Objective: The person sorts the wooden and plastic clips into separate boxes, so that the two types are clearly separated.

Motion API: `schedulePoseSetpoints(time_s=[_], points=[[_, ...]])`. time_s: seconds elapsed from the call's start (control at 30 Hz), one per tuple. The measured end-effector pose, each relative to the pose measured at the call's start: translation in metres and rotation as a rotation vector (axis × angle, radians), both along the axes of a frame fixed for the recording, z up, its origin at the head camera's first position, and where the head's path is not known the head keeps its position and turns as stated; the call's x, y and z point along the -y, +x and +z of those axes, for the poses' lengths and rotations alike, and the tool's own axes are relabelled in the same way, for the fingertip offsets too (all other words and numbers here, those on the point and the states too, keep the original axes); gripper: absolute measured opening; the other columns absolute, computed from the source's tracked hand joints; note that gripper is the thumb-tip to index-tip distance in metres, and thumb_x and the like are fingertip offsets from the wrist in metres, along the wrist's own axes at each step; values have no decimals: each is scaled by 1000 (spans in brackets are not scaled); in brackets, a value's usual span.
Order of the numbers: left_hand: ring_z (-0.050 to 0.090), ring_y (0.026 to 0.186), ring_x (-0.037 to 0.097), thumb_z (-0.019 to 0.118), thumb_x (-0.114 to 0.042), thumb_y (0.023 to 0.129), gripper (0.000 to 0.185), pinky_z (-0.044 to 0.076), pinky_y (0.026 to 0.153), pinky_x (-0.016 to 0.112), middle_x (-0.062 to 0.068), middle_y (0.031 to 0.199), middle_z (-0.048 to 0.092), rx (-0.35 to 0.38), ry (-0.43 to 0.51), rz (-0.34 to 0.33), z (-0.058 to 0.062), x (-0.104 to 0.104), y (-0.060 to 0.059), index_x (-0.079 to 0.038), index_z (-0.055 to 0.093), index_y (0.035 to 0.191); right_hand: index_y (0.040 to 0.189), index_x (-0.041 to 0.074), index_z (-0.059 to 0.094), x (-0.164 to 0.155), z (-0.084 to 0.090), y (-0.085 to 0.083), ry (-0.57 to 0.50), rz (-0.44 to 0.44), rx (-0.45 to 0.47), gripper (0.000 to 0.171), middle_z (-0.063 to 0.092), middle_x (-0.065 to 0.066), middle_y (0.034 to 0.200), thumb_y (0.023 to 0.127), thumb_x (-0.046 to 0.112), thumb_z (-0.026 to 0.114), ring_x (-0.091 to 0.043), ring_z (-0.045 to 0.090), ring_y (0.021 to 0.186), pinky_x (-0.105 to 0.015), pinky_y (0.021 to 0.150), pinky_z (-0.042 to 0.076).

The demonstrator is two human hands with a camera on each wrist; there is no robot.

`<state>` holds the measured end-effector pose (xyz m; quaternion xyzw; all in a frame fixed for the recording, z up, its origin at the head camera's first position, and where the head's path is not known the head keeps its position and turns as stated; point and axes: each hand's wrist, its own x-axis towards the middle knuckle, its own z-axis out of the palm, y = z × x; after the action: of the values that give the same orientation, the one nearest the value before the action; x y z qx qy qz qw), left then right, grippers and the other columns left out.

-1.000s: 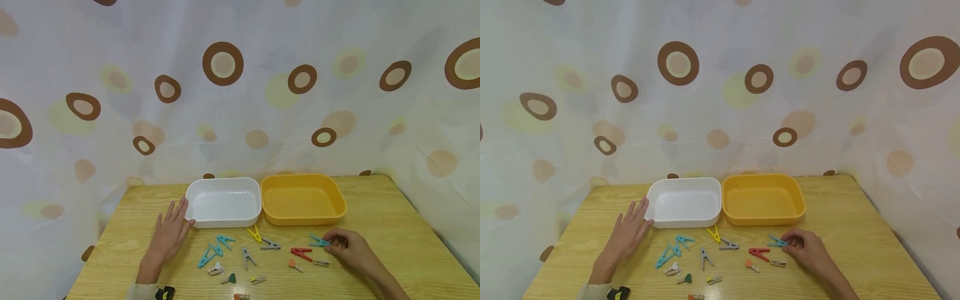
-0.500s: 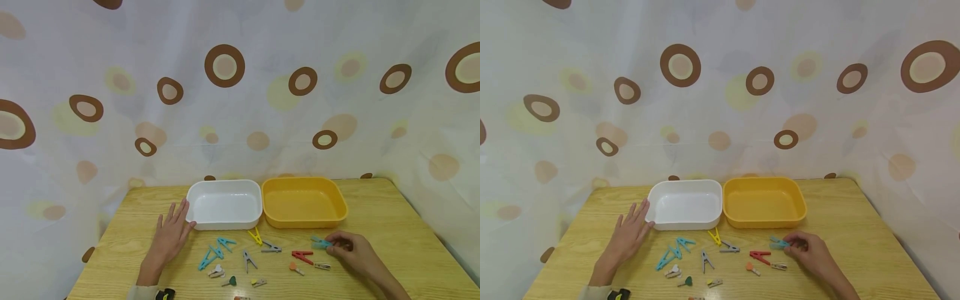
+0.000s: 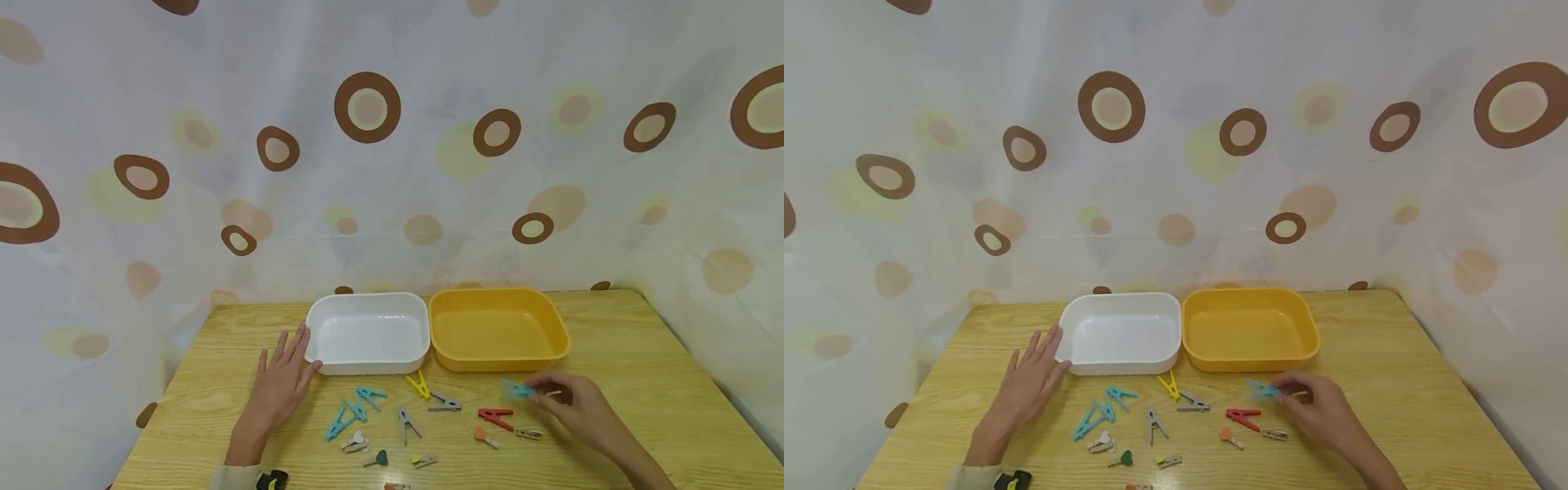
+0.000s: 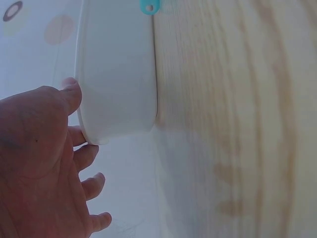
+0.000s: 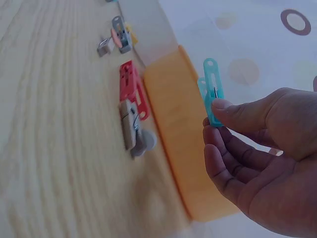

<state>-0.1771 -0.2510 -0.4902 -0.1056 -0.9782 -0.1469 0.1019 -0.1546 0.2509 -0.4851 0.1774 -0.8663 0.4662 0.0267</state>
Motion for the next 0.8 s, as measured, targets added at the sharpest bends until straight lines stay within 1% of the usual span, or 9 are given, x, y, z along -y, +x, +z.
schedulePoseSetpoints(time_s=[0.13,0.23,0.37,0.57,0.8], points=[[20,153,42,44,-44,110,68,17,114,75,10,169,23,7,1,1,-1,0,-1,-5,26,163,104,5,75,10,11,1,6,-8,-46,12,74,-2,98,92,4,75,-5,67,83,-26,68,59],[19,154,42,43,-44,110,69,16,115,74,8,169,21,18,-2,2,-1,0,-1,-6,24,163,105,6,75,17,18,0,-6,-8,-45,12,74,-1,99,93,6,75,-6,68,84,-27,70,59],[19,154,42,43,-44,110,68,16,114,74,9,169,22,14,-4,-1,0,0,0,-5,24,163,105,9,75,25,24,-1,-20,-11,-47,12,73,1,99,94,8,75,-7,67,85,-27,72,59],[22,152,43,46,-42,109,67,18,114,75,11,168,25,-6,-3,-7,3,-2,1,-4,27,162,107,9,74,38,28,-6,-59,-13,-56,13,74,-1,101,94,9,75,-9,68,86,-27,73,59],[20,153,42,46,-42,110,68,17,114,74,9,169,23,8,-4,2,3,-2,1,-5,25,163,106,7,74,51,25,-14,-120,22,-94,12,74,-4,100,94,5,75,-10,69,86,-28,73,60]])
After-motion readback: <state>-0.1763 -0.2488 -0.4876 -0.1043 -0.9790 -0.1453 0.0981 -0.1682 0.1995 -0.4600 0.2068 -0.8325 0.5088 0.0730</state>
